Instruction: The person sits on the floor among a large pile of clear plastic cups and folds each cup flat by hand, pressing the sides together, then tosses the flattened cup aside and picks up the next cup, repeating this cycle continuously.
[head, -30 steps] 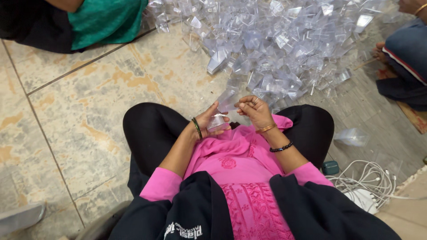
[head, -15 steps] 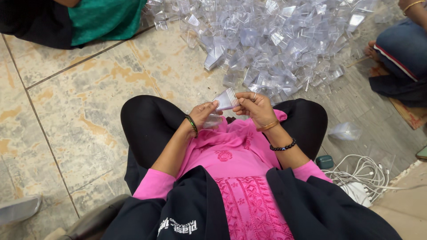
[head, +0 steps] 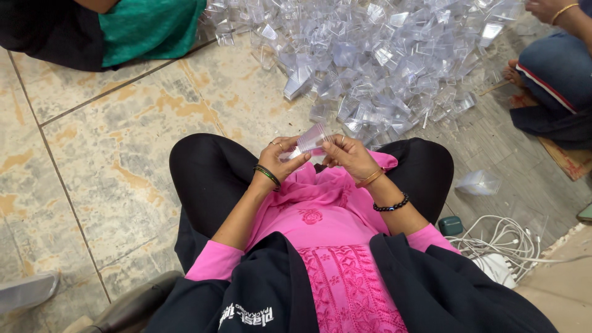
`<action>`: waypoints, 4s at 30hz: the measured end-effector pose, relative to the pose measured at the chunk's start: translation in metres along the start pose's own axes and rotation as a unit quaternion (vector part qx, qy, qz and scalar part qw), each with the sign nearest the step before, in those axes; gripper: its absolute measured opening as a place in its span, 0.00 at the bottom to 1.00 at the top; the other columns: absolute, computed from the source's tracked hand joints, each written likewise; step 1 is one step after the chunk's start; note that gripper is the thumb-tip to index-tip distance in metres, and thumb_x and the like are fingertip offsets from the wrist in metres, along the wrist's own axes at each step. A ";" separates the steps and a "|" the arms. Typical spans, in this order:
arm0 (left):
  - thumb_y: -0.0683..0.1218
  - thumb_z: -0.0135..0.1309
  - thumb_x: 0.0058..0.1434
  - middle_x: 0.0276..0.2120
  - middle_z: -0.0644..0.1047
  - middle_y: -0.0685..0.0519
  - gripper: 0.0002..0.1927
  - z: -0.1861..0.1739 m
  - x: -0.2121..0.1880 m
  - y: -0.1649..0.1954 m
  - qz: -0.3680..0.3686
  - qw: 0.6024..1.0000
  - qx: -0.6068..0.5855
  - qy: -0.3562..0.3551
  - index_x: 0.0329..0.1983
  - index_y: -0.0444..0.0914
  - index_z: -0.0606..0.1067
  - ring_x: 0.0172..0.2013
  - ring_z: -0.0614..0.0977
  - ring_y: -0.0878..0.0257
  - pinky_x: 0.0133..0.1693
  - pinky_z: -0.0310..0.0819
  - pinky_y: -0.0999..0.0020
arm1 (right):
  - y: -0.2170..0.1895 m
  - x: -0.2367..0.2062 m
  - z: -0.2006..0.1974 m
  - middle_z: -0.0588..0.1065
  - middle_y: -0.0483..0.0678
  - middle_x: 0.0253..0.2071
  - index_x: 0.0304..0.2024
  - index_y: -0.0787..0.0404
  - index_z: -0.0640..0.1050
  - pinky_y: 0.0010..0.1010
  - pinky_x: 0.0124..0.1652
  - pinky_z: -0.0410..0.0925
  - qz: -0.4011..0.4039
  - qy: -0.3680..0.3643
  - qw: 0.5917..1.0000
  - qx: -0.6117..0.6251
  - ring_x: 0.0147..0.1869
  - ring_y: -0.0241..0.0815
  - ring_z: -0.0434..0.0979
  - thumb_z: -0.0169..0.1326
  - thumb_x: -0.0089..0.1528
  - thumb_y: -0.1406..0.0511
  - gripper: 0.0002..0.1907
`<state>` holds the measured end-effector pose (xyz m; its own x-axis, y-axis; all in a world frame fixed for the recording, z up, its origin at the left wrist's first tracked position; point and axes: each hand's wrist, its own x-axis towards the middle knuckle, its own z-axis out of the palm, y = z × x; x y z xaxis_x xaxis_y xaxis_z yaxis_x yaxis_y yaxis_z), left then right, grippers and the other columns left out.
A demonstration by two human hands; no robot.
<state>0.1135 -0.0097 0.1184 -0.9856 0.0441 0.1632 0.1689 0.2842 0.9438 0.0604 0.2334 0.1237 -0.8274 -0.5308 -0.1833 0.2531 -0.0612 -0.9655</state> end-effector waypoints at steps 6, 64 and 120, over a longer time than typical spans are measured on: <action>0.59 0.64 0.61 0.47 0.78 0.50 0.30 0.000 0.000 -0.008 -0.180 0.952 -0.244 -0.049 0.59 0.35 0.77 0.45 0.81 0.62 0.47 0.78 0.68 | -0.002 -0.002 0.011 0.81 0.45 0.47 0.49 0.65 0.81 0.27 0.51 0.74 -0.081 0.002 0.996 0.022 0.49 0.32 0.80 0.54 0.68 0.67 0.10; 0.54 0.61 0.60 0.43 0.81 0.54 0.22 -0.019 0.019 -0.095 -0.371 0.829 -0.410 0.078 0.55 0.45 0.71 0.41 0.86 0.57 0.38 0.84 0.64 | 0.069 0.088 -0.067 0.74 0.57 0.51 0.55 0.49 0.78 0.49 0.50 0.70 -0.009 0.035 0.716 -0.697 0.55 0.60 0.75 0.63 0.51 0.66 0.27; 0.45 0.68 0.47 0.64 0.63 0.29 0.45 -0.012 0.030 -0.086 0.052 0.951 0.289 0.094 0.68 0.32 0.64 0.60 0.70 0.34 0.58 0.70 0.50 | 0.065 0.067 0.000 0.82 0.46 0.45 0.48 0.55 0.79 0.50 0.60 0.63 -0.228 0.067 0.829 -0.506 0.51 0.43 0.82 0.56 0.64 0.69 0.10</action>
<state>0.0698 -0.0440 0.0454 -0.9362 -0.0546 0.3472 0.1820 0.7697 0.6120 0.0208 0.1939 0.0487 -0.7863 -0.5453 0.2905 -0.5961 0.5457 -0.5890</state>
